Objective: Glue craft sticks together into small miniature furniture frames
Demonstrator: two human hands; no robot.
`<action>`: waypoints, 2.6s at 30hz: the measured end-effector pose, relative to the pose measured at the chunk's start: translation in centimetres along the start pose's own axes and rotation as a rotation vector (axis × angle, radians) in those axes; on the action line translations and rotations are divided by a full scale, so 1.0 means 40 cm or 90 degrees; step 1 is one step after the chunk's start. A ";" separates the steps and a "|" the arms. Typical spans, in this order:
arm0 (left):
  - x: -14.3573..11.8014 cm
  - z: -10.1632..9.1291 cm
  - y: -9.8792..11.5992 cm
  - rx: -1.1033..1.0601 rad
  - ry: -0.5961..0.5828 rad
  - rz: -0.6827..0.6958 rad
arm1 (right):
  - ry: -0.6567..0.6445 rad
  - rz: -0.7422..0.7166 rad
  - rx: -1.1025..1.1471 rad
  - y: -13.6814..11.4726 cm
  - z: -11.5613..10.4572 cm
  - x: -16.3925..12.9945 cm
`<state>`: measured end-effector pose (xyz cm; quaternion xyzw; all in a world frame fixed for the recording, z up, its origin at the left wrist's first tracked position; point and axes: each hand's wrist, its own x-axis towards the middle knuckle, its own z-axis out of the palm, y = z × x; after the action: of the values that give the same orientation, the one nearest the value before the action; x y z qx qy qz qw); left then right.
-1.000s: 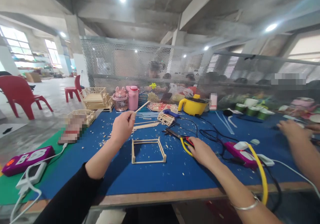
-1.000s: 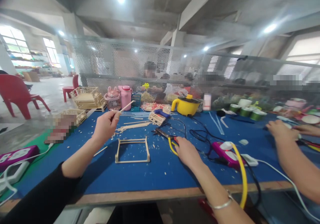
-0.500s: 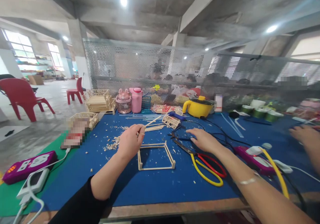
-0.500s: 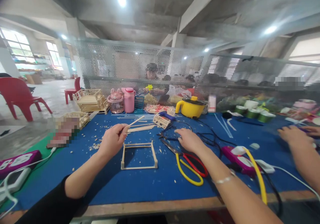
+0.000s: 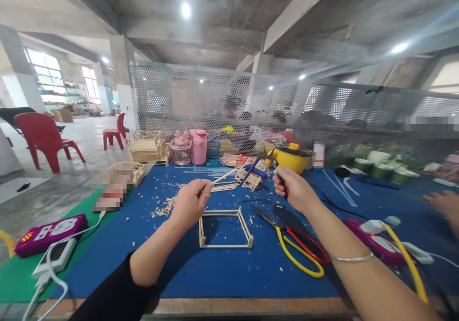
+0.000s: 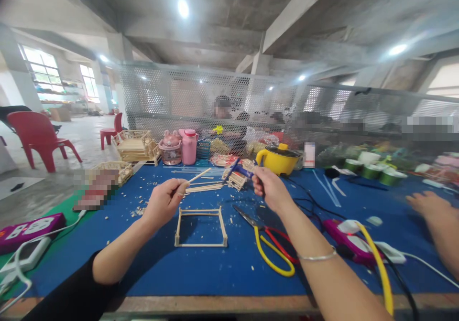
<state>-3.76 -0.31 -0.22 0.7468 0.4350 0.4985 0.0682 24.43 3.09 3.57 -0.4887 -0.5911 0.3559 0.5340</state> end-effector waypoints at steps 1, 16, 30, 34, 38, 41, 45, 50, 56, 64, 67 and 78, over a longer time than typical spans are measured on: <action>0.001 -0.004 0.006 -0.017 0.007 0.012 | -0.011 0.018 0.104 -0.020 0.019 -0.007; 0.014 -0.032 0.032 -0.537 -0.156 -0.198 | -0.180 0.074 0.469 -0.072 0.269 -0.087; 0.007 0.005 0.047 -0.447 -0.098 -0.242 | -0.137 -0.132 0.130 -0.063 0.175 -0.065; 0.012 0.009 0.026 -0.383 -0.047 -0.208 | -0.137 -0.126 -0.358 -0.052 0.139 -0.066; 0.006 0.018 0.028 -0.360 -0.049 -0.204 | -0.248 -0.151 -0.491 -0.051 0.160 -0.110; 0.004 0.019 0.029 -0.346 -0.046 -0.202 | -0.233 -0.169 -0.479 -0.051 0.175 -0.126; 0.004 0.017 0.026 -0.331 -0.029 -0.199 | -0.242 -0.176 -0.456 -0.047 0.175 -0.124; 0.004 0.014 0.025 -0.311 -0.025 -0.188 | -0.248 -0.164 -0.468 -0.051 0.174 -0.127; -0.002 0.013 0.034 -0.269 -0.025 -0.163 | -0.244 -0.179 -0.500 -0.055 0.173 -0.132; -0.007 0.012 0.044 -0.219 -0.037 -0.126 | -0.229 -0.183 -0.500 -0.067 0.196 -0.143; -0.009 0.017 0.042 -0.219 -0.046 -0.138 | -0.230 -0.154 -0.485 -0.069 0.199 -0.143; -0.004 0.030 0.031 -0.131 -0.117 -0.240 | -0.149 -0.219 -0.717 -0.038 0.226 -0.126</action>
<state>-2.09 -0.78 -0.26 0.6838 0.5058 0.4482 0.2753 15.02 -1.24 1.95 -0.5512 -0.8144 -0.0520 0.1739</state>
